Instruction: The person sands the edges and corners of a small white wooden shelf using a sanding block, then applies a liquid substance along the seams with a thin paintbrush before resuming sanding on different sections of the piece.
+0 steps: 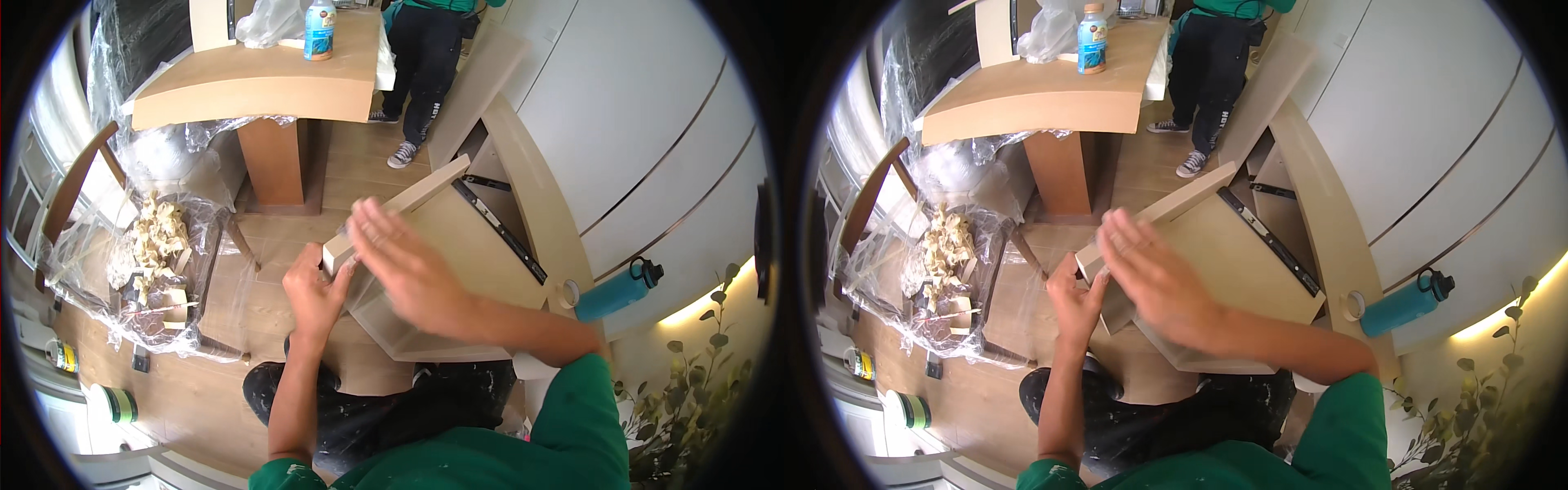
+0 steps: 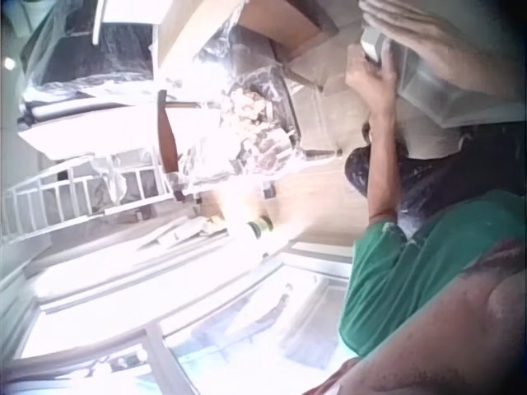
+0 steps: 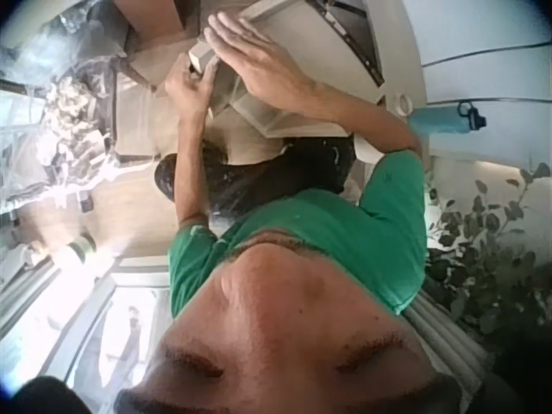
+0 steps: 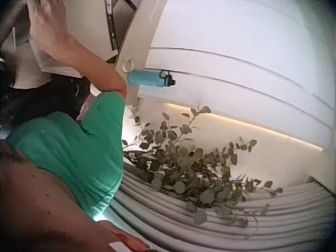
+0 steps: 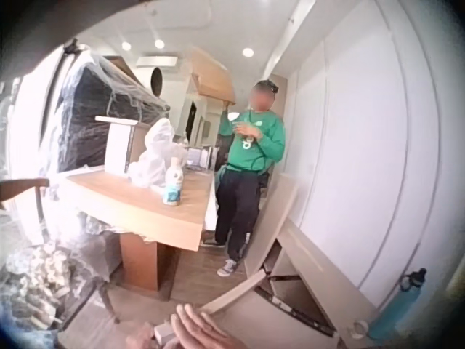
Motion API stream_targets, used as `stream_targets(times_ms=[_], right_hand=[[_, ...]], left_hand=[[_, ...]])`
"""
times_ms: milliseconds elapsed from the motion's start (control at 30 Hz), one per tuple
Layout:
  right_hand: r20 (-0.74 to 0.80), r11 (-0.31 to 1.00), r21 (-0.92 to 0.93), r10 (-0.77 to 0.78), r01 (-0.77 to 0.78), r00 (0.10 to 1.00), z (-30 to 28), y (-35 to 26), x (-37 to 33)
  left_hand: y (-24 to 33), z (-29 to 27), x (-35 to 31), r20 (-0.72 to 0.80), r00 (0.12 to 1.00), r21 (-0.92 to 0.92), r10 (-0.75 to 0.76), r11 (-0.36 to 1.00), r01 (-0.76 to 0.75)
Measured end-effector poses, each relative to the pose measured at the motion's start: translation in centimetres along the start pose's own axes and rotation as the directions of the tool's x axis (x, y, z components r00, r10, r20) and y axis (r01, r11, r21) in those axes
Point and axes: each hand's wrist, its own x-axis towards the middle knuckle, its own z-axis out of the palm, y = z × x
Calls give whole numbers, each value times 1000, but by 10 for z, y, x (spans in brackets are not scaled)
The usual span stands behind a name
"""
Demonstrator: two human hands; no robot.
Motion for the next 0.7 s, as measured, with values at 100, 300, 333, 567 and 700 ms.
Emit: stream_targets(times_ms=[100,300,333,567,700], right_hand=[[-31,996,-73,48,-50,998,-7,34,-4],[-42,953,-216,207,-211,977,-15,85,-17],[-33,983,-143,112,-116,993,-5,49,-7],[-3,960,-238,152,-148,988,-13,80,-12],[-24,974,-189,123,-126,992,-1,42,-9]], left_hand=[[0,-8,4,11,1000,52,23,998,-23],[8,-4,6,14,1000,72,20,997,-21],[5,-4,5,11,999,73,34,997,-35],[7,-10,7,34,999,115,16,993,-20],[5,-4,4,36,999,88,0,996,-4]])
